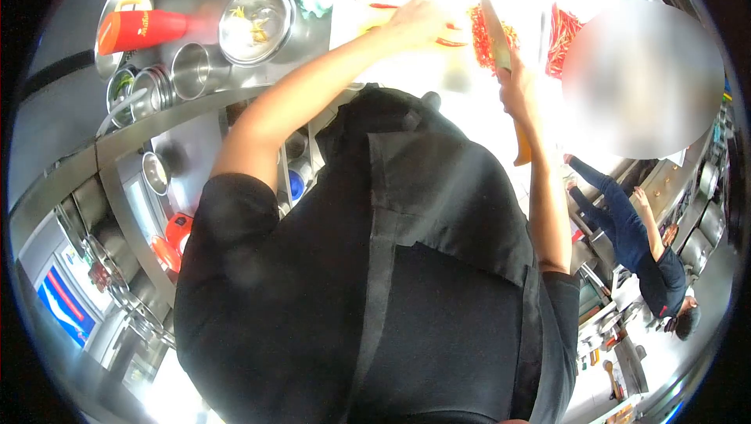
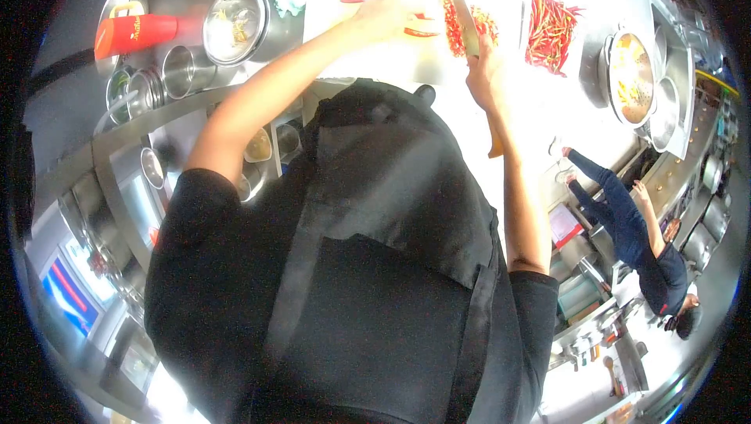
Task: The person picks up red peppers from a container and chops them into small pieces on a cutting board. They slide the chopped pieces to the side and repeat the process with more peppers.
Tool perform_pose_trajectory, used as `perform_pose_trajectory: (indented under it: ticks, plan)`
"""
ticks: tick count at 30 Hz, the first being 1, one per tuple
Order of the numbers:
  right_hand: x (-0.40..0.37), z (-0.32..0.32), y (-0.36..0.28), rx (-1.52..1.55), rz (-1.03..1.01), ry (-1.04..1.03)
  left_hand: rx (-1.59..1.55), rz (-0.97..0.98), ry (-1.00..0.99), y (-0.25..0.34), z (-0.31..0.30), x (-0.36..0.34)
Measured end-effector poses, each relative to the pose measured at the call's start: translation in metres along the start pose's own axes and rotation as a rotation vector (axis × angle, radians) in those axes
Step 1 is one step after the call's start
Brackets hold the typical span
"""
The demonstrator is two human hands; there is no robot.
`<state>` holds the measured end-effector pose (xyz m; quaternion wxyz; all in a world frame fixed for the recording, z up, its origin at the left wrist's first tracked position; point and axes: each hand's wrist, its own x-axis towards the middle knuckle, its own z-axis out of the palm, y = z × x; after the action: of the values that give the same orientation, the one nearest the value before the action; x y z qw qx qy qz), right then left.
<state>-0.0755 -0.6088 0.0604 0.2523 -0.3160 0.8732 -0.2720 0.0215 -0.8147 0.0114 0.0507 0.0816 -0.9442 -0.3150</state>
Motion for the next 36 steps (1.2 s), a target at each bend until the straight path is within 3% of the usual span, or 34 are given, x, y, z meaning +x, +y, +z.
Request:
perform_pose_trajectory:
  ticks: [4,6,10,13,19,22,28,30,32,34,36]
  plan:
    - [-0.010,0.009,-0.003,-0.020,0.018,0.027,0.094,0.012,-0.076,0.012,0.013,-0.005]
    - [-0.011,0.019,0.003,-0.211,-0.171,0.090,0.003,0.088,0.018,0.016,0.007,-0.012]
    - [-0.009,0.023,-0.004,-0.271,-0.010,-0.089,-0.006,0.137,0.140,0.016,0.007,-0.023]
    - [-0.015,0.023,0.001,-0.297,-0.120,-0.042,-0.005,0.135,0.152,0.019,0.010,-0.024]
    - [0.001,0.036,-0.008,-0.259,-0.094,-0.048,-0.061,0.161,0.212,0.017,0.021,-0.025]
    - [0.001,0.025,-0.009,-0.299,-0.217,-0.012,-0.082,0.130,0.219,0.024,0.018,-0.028]
    - [-0.003,0.039,-0.006,-0.388,-0.102,-0.035,-0.111,0.043,0.191,0.026,0.019,-0.030]
    - [0.003,0.038,-0.005,-0.302,-0.126,-0.008,-0.096,-0.029,0.111,0.025,0.023,-0.029]
    - [-0.005,0.031,-0.008,-0.296,-0.243,0.062,-0.110,0.034,0.181,0.025,0.021,-0.026]
    - [-0.017,0.032,-0.015,-0.272,-0.196,0.043,-0.139,0.079,0.238,0.026,0.024,-0.030]
    - [-0.001,0.043,-0.017,-0.325,-0.092,-0.019,-0.082,-0.019,0.127,0.026,0.024,-0.026]
